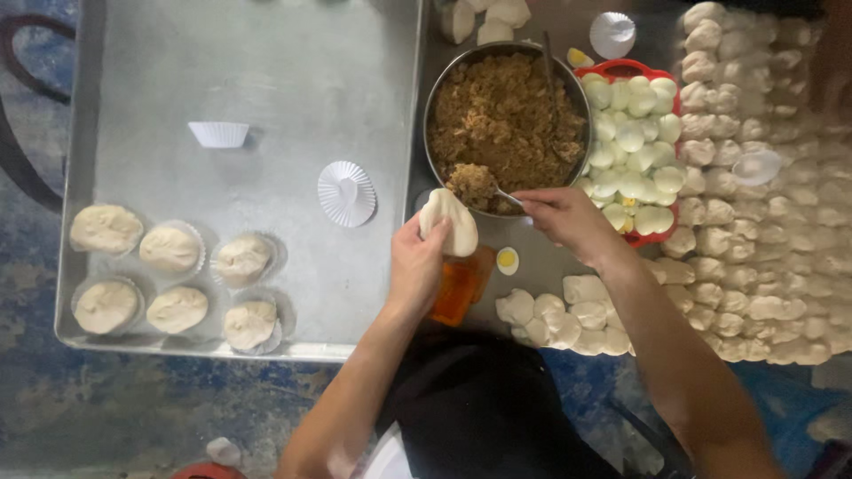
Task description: The person prepares dumplings by hand, filling dough circles with a meat mixture using a spoon, adding a piece of boiled egg, and folding the dough to seal it before placing them on a tray.
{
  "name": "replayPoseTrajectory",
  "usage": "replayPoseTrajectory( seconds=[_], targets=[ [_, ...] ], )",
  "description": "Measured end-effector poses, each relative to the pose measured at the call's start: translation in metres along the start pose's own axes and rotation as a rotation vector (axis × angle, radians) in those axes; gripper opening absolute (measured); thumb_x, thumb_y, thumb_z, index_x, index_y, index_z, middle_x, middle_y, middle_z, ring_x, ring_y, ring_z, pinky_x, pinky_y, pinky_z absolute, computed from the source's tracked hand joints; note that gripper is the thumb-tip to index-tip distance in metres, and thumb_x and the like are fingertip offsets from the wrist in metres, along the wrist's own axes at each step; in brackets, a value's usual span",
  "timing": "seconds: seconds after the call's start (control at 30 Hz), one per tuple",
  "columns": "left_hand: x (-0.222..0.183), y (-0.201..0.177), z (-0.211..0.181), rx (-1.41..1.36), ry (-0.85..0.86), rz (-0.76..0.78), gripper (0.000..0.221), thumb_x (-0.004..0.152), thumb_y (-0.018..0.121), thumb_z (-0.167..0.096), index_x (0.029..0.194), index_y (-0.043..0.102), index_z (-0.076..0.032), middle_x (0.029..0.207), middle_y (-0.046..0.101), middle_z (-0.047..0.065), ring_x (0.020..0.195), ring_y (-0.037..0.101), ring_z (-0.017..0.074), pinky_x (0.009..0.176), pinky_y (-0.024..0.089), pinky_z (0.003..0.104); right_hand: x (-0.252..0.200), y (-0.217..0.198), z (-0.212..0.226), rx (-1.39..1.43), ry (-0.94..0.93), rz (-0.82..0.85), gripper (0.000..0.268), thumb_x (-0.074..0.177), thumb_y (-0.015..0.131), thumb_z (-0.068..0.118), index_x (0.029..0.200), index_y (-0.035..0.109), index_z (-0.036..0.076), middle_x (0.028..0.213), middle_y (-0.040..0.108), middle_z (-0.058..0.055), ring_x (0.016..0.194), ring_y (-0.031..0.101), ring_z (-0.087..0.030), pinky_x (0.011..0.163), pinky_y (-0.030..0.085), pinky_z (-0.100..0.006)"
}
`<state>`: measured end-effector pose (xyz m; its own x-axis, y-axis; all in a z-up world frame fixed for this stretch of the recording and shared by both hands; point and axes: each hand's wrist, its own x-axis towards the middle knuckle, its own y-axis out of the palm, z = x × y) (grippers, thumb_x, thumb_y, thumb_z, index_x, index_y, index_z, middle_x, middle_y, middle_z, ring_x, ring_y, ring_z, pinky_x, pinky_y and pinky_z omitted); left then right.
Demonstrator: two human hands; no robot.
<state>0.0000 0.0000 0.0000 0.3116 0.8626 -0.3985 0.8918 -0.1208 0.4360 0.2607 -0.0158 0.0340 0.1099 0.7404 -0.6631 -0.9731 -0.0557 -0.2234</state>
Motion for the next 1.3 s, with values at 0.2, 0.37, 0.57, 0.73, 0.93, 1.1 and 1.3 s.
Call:
replayPoseTrajectory(
  seconds=[0.2,0.37,0.57,0.73,0.93,1.1,1.3],
  targets=[
    [0.041,0.029,-0.016,-0.459,-0.249,0.027,0.051,0.104,0.055,-0.029,0.144,0.049,0.003,0.128,0.063,0.017,0.106,0.068,0.0230,0.088,0.059,0.036,-0.016,0.000,-0.002,-0.250,-0.304,-0.251,0.034,0.102,0.067,0.022,0.136,0.072,0.024,0.073,0.065,0.003,0.057,0.048,-0.007,0.052,0.041,-0.024],
    [0.075,0.043,-0.031,-0.604,-0.158,0.249,0.042,0.109,0.050,-0.023,0.145,0.047,-0.002,0.131,0.061,0.015,0.114,0.064,0.0255,0.096,0.054,0.040,-0.041,0.051,-0.004,-0.811,-0.745,-0.635,0.051,0.093,0.068,0.007,0.143,0.068,0.017,0.083,0.064,-0.007,0.066,0.057,-0.019,0.058,0.047,-0.031],
    [0.065,0.031,-0.043,-0.580,-0.214,0.282,0.039,0.106,0.052,-0.021,0.141,0.050,-0.004,0.130,0.064,0.014,0.115,0.068,0.0244,0.098,0.060,0.039,-0.059,0.048,0.013,-0.405,-0.794,-0.692,0.040,0.103,0.064,0.001,0.141,0.065,0.012,0.087,0.061,-0.010,0.071,0.056,-0.019,0.064,0.046,-0.033],
    [0.064,0.028,-0.039,-0.531,-0.171,0.211,0.030,0.102,0.063,-0.012,0.131,0.056,-0.006,0.118,0.067,0.009,0.107,0.070,0.0208,0.091,0.062,0.038,-0.070,0.054,0.025,-0.380,-0.783,-0.659,0.039,0.100,0.065,0.001,0.138,0.067,0.012,0.086,0.064,-0.011,0.069,0.057,-0.018,0.064,0.048,-0.033],
    [0.065,0.033,-0.032,-0.426,-0.167,0.137,0.025,0.096,0.066,-0.003,0.121,0.061,-0.005,0.110,0.071,0.009,0.099,0.071,0.0189,0.085,0.062,0.035,-0.070,0.059,0.029,-0.515,-0.658,-0.662,0.046,0.094,0.065,0.000,0.139,0.068,0.012,0.093,0.071,-0.012,0.071,0.065,-0.021,0.063,0.051,-0.036],
    [0.064,0.031,-0.031,-0.382,-0.161,0.134,0.023,0.096,0.067,-0.002,0.119,0.062,-0.003,0.108,0.071,0.009,0.097,0.071,0.0176,0.083,0.063,0.035,-0.083,0.062,0.034,-0.477,-0.616,-0.570,0.048,0.089,0.064,0.002,0.136,0.068,0.012,0.091,0.073,-0.013,0.063,0.065,-0.024,0.059,0.052,-0.036],
    [0.069,0.032,-0.019,-0.449,-0.087,0.053,0.022,0.097,0.068,-0.002,0.118,0.062,-0.002,0.108,0.072,0.010,0.096,0.072,0.0185,0.083,0.062,0.034,-0.095,0.064,0.047,-0.424,-0.704,-0.659,0.035,0.102,0.062,0.004,0.136,0.066,0.007,0.104,0.072,-0.017,0.077,0.068,-0.026,0.069,0.054,-0.035]
  ],
)
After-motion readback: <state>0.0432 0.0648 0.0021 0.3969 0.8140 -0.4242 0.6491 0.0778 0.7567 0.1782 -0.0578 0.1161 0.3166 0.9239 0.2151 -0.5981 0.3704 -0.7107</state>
